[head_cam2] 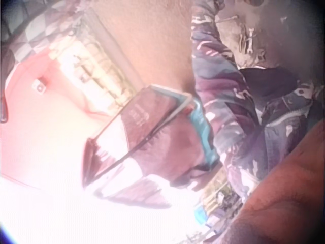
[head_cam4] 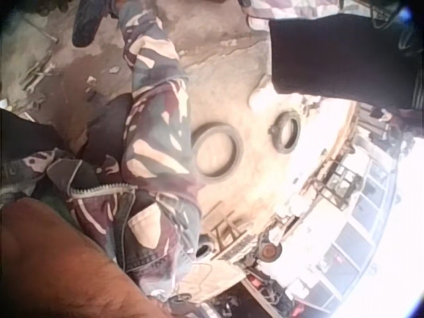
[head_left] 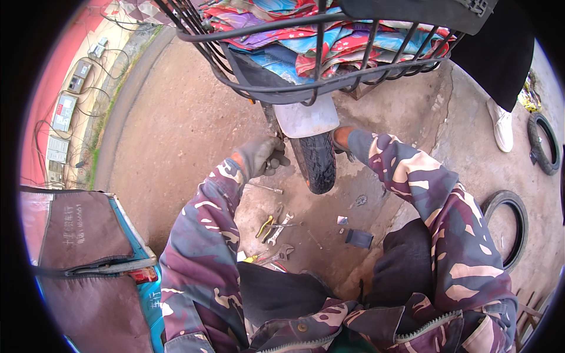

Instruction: The person works on the front wheel of a scooter, using a wrench to loosen and tighten bolts, then applies liquid from a bottle to the tire valve and checks the wheel. Tools and spare tires are visible on the ground.

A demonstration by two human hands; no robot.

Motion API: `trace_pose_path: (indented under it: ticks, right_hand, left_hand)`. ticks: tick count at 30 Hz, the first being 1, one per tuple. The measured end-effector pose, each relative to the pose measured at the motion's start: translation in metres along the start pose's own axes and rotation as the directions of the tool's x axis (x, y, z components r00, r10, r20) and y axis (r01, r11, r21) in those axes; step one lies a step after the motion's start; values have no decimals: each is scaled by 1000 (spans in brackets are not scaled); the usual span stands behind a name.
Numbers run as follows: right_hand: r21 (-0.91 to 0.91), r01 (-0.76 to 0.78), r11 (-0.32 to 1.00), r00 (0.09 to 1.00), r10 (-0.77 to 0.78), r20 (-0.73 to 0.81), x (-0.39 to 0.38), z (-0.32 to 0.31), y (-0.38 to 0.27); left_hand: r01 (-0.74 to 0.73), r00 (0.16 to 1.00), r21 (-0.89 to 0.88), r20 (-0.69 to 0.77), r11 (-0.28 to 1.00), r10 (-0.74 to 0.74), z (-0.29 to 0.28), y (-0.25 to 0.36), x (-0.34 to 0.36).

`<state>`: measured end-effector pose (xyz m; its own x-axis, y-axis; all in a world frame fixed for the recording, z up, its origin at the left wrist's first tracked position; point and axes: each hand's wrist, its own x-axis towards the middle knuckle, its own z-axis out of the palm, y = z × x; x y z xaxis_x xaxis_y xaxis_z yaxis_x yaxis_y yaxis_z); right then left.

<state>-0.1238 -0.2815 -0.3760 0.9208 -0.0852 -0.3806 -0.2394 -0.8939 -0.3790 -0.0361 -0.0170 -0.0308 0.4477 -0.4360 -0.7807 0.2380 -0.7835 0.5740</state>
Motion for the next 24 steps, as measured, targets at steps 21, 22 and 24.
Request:
trace_pose_path:
  ticks: [21, 22, 24]
  right_hand:
    - [218, -193, 957, 973, 215, -83, -136, -109, -90]
    - [212, -189, 959, 973, 211, -91, -135, -113, -94]
    - [203, -174, 964, 973, 201, -118, -133, -119, -101]
  left_hand:
    - [-369, 904, -47, -250, 928, 347, 49, -72, 33]
    - [-426, 868, -27, -294, 904, 400, 50, -72, 31]
    - [-391, 897, -21, -233, 920, 376, 46, -71, 26]
